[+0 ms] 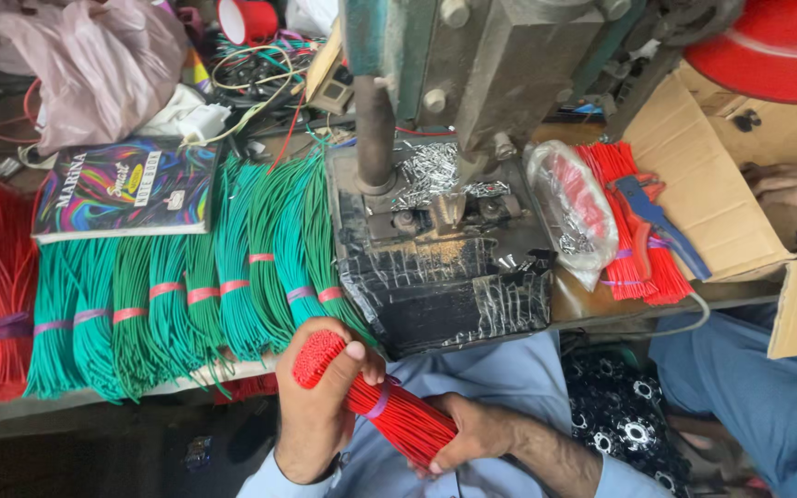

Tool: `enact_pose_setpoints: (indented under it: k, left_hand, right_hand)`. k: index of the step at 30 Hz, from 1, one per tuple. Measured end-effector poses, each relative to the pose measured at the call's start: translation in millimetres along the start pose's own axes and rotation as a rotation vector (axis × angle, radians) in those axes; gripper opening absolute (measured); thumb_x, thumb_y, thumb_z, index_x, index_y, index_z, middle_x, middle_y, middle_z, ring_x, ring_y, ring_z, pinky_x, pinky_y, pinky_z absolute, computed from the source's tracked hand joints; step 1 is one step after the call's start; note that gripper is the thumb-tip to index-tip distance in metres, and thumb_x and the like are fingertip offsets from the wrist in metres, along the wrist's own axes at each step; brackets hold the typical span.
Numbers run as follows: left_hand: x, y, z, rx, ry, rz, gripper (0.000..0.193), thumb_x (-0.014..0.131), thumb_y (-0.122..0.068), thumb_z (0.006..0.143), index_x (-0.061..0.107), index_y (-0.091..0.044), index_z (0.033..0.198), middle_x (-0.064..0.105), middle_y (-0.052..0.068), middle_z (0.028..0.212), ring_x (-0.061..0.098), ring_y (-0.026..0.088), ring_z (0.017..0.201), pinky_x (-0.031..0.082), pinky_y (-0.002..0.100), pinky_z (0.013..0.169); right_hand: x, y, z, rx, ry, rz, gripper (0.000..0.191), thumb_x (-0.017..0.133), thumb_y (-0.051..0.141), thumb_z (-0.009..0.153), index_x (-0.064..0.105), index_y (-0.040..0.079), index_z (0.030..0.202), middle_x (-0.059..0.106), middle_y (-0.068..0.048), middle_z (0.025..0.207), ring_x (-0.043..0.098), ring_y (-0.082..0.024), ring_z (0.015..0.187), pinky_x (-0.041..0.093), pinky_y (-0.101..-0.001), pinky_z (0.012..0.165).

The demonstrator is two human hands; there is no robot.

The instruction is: The person holds a bundle of red wires and inserts one wire end into a bench-mounted press machine to crimp a metal terminal onto it, operating the machine repeatedly. They use pliers to trim or adjust a wire, gather the finished wires into a bundle in their lap, and pick terminals from a tray while working.

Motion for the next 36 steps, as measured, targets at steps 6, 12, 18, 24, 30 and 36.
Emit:
enact_pose_setpoints:
  k: [6, 12, 18, 24, 30, 36]
  left_hand:
    - [-22, -26, -6, 0.111, -0.134, 0.03, 0.015, 0.066, -0.003, 0.095, 0.054, 0.001, 0.102, 0.06, 0.014, 0.076, 0.062, 0.025, 0.071, 0.054, 0.043, 0.071]
    - [-34, -37, -2, 0.081, -0.102, -0.109, 0.015, 0.066, -0.003, 0.095, 0.054, 0.002, 0.103, 0.058, 0.013, 0.077, 0.059, 0.024, 0.071, 0.052, 0.044, 0.07]
    - [-36, -51, 4, 0.08, -0.047, -0.12, 0.017, 0.066, -0.005, 0.095, 0.053, 0.001, 0.105, 0.058, 0.014, 0.079, 0.059, 0.024, 0.072, 0.052, 0.044, 0.071]
    - [-39, -70, 4, 0.222, -0.018, -0.191, 0.02, 0.068, -0.011, 0.098, 0.054, -0.004, 0.112, 0.054, 0.009, 0.085, 0.057, 0.023, 0.075, 0.05, 0.044, 0.072]
    - [-59, -103, 19, 0.452, -0.128, -0.374, 0.024, 0.057, -0.031, 0.108, 0.055, -0.014, 0.125, 0.057, 0.005, 0.096, 0.056, 0.018, 0.079, 0.047, 0.038, 0.076]
    - [-69, -133, 39, 0.855, -0.23, -0.082, 0.021, 0.054, -0.031, 0.119, 0.055, -0.011, 0.121, 0.059, 0.007, 0.089, 0.056, 0.019, 0.074, 0.048, 0.036, 0.07]
  right_hand:
    - [-12, 8, 12, -0.2, -0.386, -0.625, 0.035, 0.078, 0.001, 0.083, 0.066, -0.004, 0.115, 0.073, -0.009, 0.099, 0.074, -0.018, 0.09, 0.062, -0.0353, 0.082]
    - [6, 1, 18, 0.015, 0.159, 0.135, 0.054, 0.084, 0.006, 0.084, 0.058, -0.007, 0.13, 0.071, -0.018, 0.113, 0.072, -0.026, 0.101, 0.062, -0.0402, 0.085]
    - [7, 9, 24, 0.11, 0.098, 0.132, 0.064, 0.085, 0.012, 0.079, 0.057, -0.003, 0.134, 0.071, -0.015, 0.118, 0.071, -0.023, 0.1, 0.061, -0.0371, 0.085]
    - [22, 71, 20, -0.067, -0.253, -0.544, 0.053, 0.078, 0.007, 0.079, 0.062, 0.002, 0.129, 0.074, -0.013, 0.11, 0.07, -0.019, 0.1, 0.058, -0.0337, 0.089]
    - [27, 162, -3, 0.239, -0.502, -0.99, 0.055, 0.073, 0.018, 0.077, 0.064, 0.022, 0.131, 0.08, -0.007, 0.092, 0.08, -0.017, 0.082, 0.063, -0.0317, 0.074]
    - [-6, 238, 28, -0.042, -0.514, -1.396, 0.042, 0.072, 0.011, 0.075, 0.067, 0.01, 0.117, 0.077, -0.014, 0.1, 0.075, -0.03, 0.097, 0.059, -0.0397, 0.082]
Point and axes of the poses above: each hand's wrist, its own z-axis towards the middle knuckle, its own x-axis out of the palm, y = z × x, the point moved 5 cm from there along z, towards the middle knuckle
